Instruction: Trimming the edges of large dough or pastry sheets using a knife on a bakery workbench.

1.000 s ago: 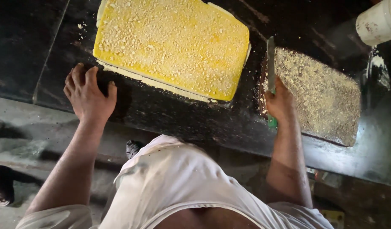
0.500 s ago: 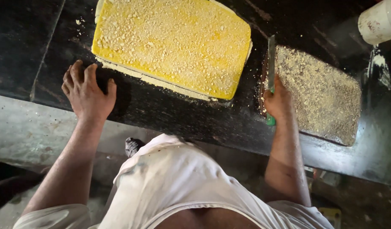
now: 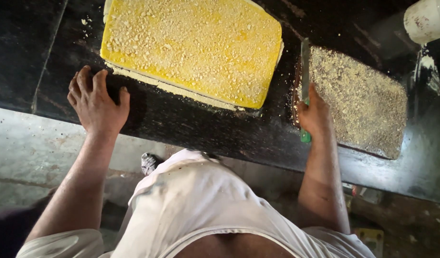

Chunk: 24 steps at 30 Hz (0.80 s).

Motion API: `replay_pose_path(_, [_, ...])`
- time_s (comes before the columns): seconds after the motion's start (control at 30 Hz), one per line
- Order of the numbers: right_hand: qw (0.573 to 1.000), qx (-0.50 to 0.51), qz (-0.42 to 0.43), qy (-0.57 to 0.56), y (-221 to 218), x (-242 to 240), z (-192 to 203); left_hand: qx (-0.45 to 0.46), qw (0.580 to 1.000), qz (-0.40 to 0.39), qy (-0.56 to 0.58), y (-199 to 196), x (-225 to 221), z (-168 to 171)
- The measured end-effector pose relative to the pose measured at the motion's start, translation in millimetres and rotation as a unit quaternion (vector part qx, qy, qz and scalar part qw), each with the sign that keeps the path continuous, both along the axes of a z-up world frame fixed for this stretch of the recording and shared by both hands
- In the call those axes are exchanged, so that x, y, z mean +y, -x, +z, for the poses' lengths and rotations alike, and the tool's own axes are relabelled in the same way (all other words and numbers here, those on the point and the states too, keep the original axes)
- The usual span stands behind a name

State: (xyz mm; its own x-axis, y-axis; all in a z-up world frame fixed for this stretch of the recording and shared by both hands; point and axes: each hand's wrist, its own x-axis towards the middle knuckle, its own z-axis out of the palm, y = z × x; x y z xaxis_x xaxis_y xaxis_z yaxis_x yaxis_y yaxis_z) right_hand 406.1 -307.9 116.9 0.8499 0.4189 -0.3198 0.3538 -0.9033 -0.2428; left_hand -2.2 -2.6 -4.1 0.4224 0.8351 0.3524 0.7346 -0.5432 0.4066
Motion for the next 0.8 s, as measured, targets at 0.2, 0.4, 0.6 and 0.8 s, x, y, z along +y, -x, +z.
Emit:
replay_pose_path(0.2, [1.0,0.001,-0.003,0.012,13,0,11,-0.004,1.0,0.0,0.008,0,-1,2])
replay_pose_path(0.4, [1.0,0.002,-0.004,0.006,23,-4,13,0.004,1.0,0.0,0.015,1,1,-1])
replay_pose_path(0.6, [1.0,-0.018,0.018,-0.013,19,-18,-1,0.018,1.0,-0.003,0.019,1,2,-3])
replay_pose_path(0.8, [1.0,0.006,-0.021,0.0,32,-16,10,0.011,1.0,-0.007,0.022,2,2,-4])
